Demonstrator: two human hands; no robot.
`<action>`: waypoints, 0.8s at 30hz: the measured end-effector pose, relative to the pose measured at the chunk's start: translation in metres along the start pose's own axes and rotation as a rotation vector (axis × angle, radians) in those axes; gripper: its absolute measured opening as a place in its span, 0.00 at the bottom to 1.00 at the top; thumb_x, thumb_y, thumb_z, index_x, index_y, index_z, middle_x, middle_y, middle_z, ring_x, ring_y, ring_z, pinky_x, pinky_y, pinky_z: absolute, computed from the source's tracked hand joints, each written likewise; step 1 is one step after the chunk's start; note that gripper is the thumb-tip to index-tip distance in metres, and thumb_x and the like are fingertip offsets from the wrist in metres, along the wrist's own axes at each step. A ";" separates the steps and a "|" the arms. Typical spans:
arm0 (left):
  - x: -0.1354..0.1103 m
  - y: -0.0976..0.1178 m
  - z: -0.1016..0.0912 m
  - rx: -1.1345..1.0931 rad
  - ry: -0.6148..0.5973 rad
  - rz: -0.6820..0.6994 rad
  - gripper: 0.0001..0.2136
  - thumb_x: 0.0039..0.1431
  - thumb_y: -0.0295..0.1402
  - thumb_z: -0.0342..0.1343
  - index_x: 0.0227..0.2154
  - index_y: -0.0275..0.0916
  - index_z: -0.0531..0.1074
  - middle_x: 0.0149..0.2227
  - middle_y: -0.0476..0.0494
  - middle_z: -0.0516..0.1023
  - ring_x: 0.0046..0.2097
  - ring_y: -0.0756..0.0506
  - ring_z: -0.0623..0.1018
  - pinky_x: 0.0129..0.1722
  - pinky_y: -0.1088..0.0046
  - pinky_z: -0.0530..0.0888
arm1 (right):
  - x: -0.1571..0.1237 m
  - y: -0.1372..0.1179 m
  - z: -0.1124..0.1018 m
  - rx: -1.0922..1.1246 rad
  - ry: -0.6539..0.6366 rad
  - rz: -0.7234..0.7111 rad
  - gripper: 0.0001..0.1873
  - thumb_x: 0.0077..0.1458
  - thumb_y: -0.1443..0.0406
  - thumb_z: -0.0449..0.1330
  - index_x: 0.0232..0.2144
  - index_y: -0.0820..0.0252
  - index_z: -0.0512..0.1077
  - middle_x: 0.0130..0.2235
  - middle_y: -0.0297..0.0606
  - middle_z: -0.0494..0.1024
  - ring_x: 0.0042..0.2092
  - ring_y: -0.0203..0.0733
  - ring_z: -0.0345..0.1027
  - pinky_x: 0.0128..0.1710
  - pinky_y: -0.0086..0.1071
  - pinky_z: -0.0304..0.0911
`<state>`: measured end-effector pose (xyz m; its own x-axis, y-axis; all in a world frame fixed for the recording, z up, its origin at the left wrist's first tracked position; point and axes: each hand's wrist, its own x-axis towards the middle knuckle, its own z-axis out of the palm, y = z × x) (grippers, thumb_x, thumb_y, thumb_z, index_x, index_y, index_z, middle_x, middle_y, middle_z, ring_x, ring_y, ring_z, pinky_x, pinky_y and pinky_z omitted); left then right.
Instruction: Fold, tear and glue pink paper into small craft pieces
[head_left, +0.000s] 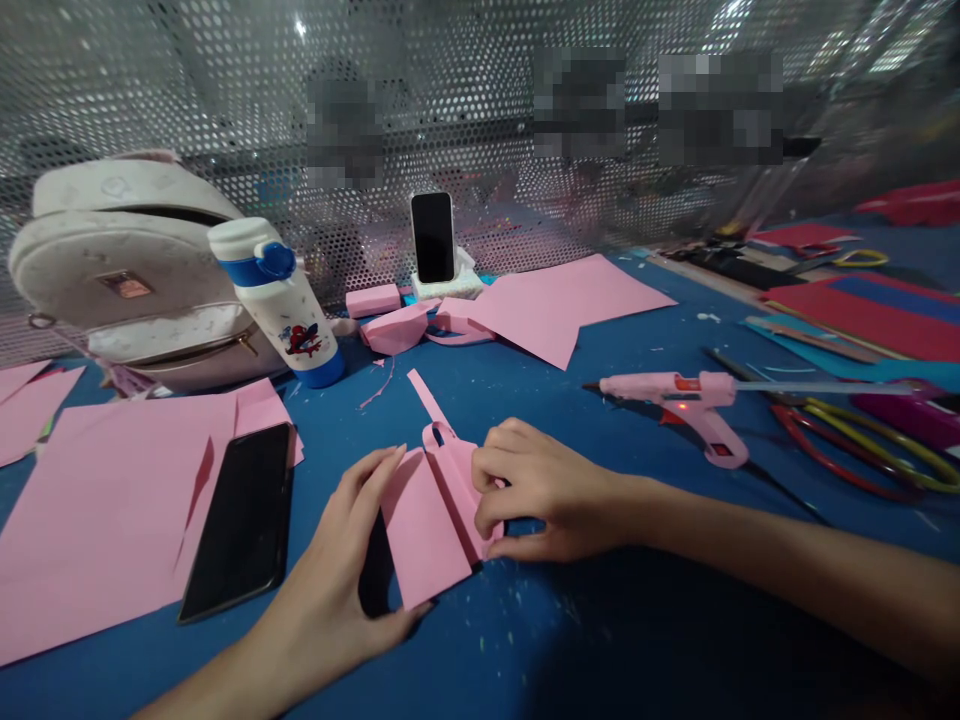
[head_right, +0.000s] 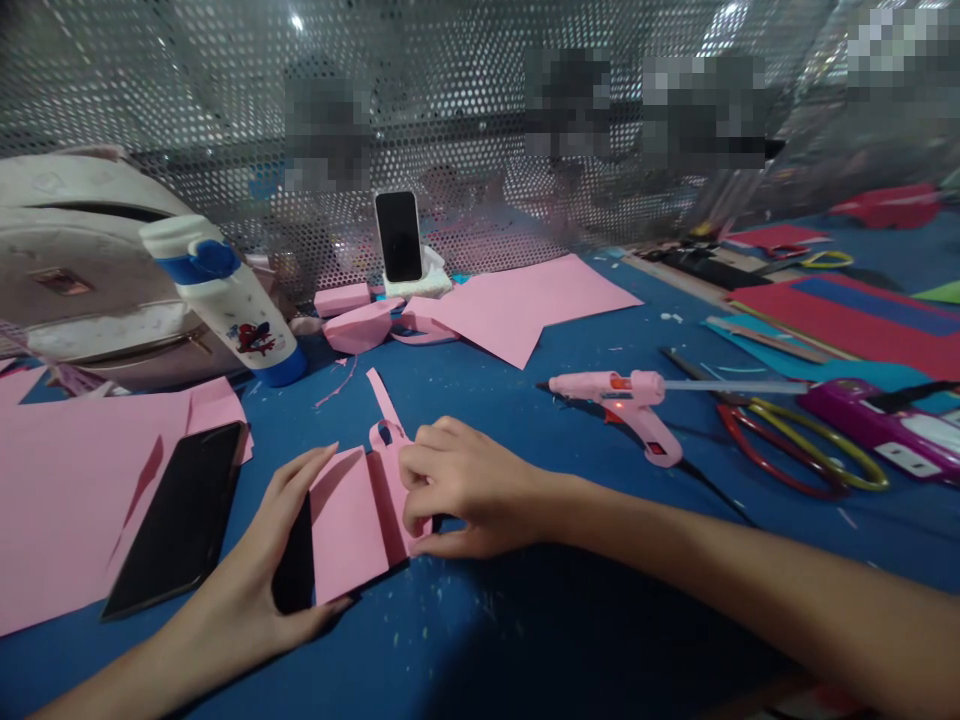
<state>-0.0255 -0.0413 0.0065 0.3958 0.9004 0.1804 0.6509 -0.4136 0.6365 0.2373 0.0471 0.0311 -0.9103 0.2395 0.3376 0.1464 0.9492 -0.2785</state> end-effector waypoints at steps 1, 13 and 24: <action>0.000 0.000 0.000 -0.004 0.001 0.001 0.48 0.49 0.30 0.64 0.68 0.50 0.42 0.67 0.35 0.50 0.68 0.29 0.56 0.64 0.41 0.60 | 0.000 -0.001 0.000 0.023 0.002 0.015 0.06 0.57 0.61 0.66 0.31 0.58 0.76 0.35 0.36 0.70 0.38 0.41 0.59 0.42 0.36 0.48; 0.002 0.003 -0.001 -0.041 0.029 -0.015 0.46 0.51 0.30 0.62 0.68 0.49 0.41 0.67 0.36 0.50 0.68 0.31 0.54 0.64 0.41 0.58 | 0.002 -0.015 0.009 0.099 0.065 0.178 0.03 0.55 0.65 0.67 0.31 0.58 0.79 0.35 0.36 0.70 0.39 0.40 0.59 0.42 0.36 0.46; 0.001 0.002 -0.001 -0.072 0.033 -0.009 0.45 0.52 0.31 0.62 0.68 0.47 0.41 0.66 0.35 0.51 0.67 0.31 0.56 0.64 0.42 0.59 | 0.001 -0.014 0.016 0.123 0.125 0.192 0.02 0.54 0.66 0.68 0.30 0.57 0.78 0.33 0.33 0.68 0.38 0.39 0.59 0.41 0.35 0.45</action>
<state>-0.0247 -0.0413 0.0091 0.3675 0.9086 0.1986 0.6056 -0.3959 0.6904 0.2283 0.0309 0.0214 -0.8145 0.4431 0.3743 0.2563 0.8539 -0.4530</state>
